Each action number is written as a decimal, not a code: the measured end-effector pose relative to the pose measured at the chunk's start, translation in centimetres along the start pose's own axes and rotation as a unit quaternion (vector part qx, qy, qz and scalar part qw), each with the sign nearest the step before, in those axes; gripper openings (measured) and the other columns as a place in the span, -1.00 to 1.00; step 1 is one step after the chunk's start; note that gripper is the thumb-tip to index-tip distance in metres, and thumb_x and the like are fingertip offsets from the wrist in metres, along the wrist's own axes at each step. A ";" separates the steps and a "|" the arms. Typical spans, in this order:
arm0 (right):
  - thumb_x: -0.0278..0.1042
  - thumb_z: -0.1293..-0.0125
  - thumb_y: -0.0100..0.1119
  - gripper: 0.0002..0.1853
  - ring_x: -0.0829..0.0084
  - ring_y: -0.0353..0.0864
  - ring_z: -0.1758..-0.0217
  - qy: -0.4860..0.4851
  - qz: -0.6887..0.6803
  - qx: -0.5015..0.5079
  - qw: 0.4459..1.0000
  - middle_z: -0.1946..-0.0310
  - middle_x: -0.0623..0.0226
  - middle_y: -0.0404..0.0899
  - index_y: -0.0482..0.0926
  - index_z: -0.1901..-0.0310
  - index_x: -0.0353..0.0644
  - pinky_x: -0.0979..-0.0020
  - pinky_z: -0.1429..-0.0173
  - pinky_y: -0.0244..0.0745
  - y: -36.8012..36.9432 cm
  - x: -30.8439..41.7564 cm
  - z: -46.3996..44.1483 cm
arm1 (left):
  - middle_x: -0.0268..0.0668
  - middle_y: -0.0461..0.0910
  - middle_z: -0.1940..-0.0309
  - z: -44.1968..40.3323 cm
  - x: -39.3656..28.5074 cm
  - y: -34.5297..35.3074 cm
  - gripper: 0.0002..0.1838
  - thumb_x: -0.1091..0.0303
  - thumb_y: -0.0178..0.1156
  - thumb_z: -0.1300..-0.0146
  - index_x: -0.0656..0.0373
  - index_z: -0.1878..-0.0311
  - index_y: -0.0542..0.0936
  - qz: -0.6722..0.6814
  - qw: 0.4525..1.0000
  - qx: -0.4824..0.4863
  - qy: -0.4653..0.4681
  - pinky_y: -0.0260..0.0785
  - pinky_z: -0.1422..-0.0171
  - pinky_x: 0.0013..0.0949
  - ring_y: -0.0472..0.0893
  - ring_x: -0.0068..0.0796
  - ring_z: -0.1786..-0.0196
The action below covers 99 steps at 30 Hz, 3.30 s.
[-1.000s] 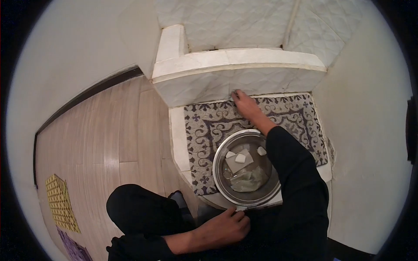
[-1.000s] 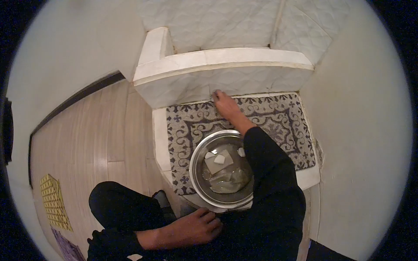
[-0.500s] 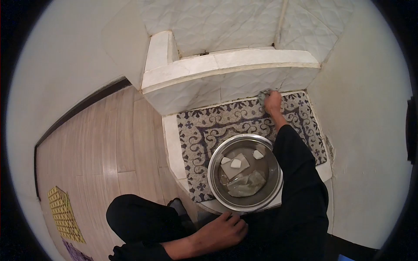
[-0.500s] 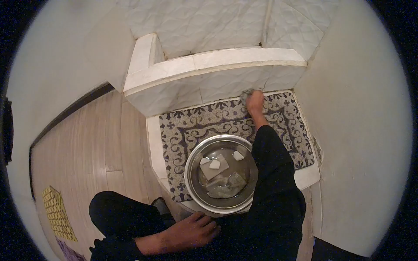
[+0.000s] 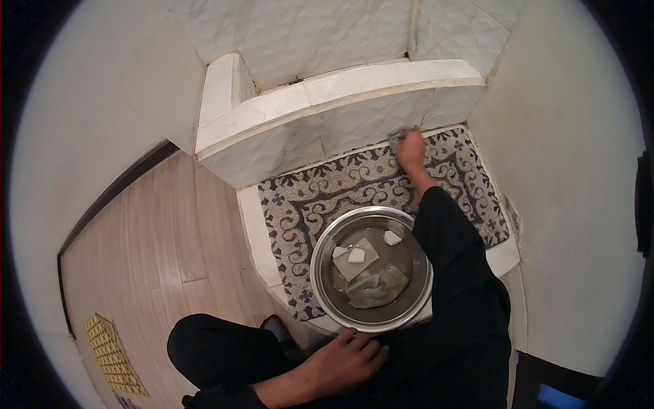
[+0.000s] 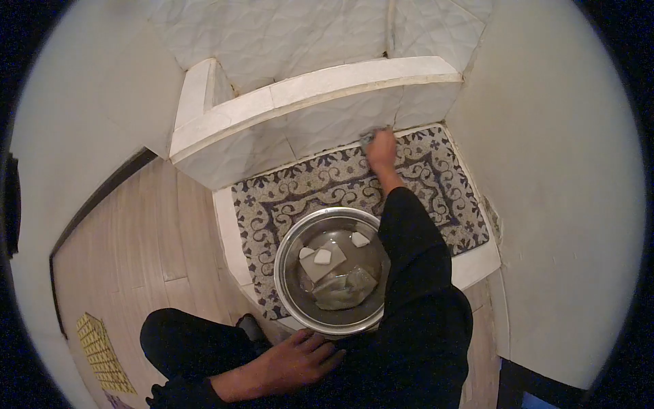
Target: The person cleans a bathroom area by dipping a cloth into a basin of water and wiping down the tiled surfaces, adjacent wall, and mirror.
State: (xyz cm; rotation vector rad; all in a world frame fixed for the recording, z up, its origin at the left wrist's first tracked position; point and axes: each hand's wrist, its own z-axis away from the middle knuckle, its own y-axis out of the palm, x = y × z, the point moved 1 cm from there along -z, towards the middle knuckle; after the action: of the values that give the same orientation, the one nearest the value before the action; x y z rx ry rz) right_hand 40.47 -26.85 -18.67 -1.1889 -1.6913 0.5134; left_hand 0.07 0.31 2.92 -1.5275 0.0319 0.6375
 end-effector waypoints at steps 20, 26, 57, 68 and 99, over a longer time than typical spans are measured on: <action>-0.33 -0.24 0.21 -0.71 0.09 0.43 -0.25 0.076 0.205 0.108 0.970 -0.20 0.17 0.46 0.72 0.02 -0.15 -0.12 -0.27 0.28 -2.8 0.2 0.1 | -0.20 0.56 -0.04 -1.2 0.8 -0.7 -0.42 0.27 0.19 -0.21 0.19 -0.32 0.50 0.039 0.996 0.068 -0.031 0.41 -0.33 -0.13 0.56 -0.25 -0.14; -0.06 -0.32 0.14 -0.52 0.08 0.28 -0.42 0.001 0.130 0.104 0.986 -0.35 0.14 0.37 0.63 -0.16 -0.19 -0.25 -0.38 0.08 -2.4 1.0 2.2 | -0.22 0.56 0.06 -1.1 1.2 0.1 -0.45 0.18 0.20 -0.25 0.20 -0.29 0.55 0.037 0.999 0.014 -0.005 0.38 -0.28 -0.16 0.57 -0.27 -0.07; -0.23 -0.35 0.08 -0.33 0.08 0.22 -0.46 0.053 0.158 0.103 0.981 -0.36 0.04 0.29 0.26 -0.50 -0.11 -0.40 -0.42 -0.08 -1.4 -0.4 2.0 | -0.13 0.55 -0.17 -1.6 0.9 -0.7 -0.34 0.00 0.22 -0.33 0.19 -0.39 0.43 0.056 0.993 0.094 -0.039 0.34 -0.39 -0.06 0.51 -0.15 -0.27; -0.31 -0.33 0.09 -0.28 0.11 0.29 -0.46 0.054 0.078 0.058 0.994 -0.43 0.03 0.23 0.17 -0.51 -0.25 -0.19 -0.38 0.07 -0.1 1.2 2.9 | -0.17 0.55 -0.18 -1.6 0.9 -0.6 -0.37 0.03 0.18 -0.36 0.16 -0.40 0.43 0.021 0.993 0.114 -0.018 0.33 -0.40 -0.12 0.52 -0.20 -0.25; -0.46 -0.10 0.37 -0.81 0.08 0.74 0.17 -0.043 -0.232 0.042 0.971 0.26 0.04 0.74 0.72 0.23 -0.30 0.23 0.00 0.58 1.9 8.9 2.7 | -0.12 0.52 -0.23 -1.7 0.5 -0.9 -0.30 0.00 0.21 -0.32 0.19 -0.43 0.38 0.035 0.993 0.113 -0.024 0.30 -0.47 -0.03 0.49 -0.10 -0.31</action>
State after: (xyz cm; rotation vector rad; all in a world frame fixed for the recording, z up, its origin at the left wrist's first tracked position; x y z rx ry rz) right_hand 38.57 -17.64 -17.14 -0.6832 -1.9246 0.3427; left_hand 1.50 -0.97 3.44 -1.2955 0.1169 0.7023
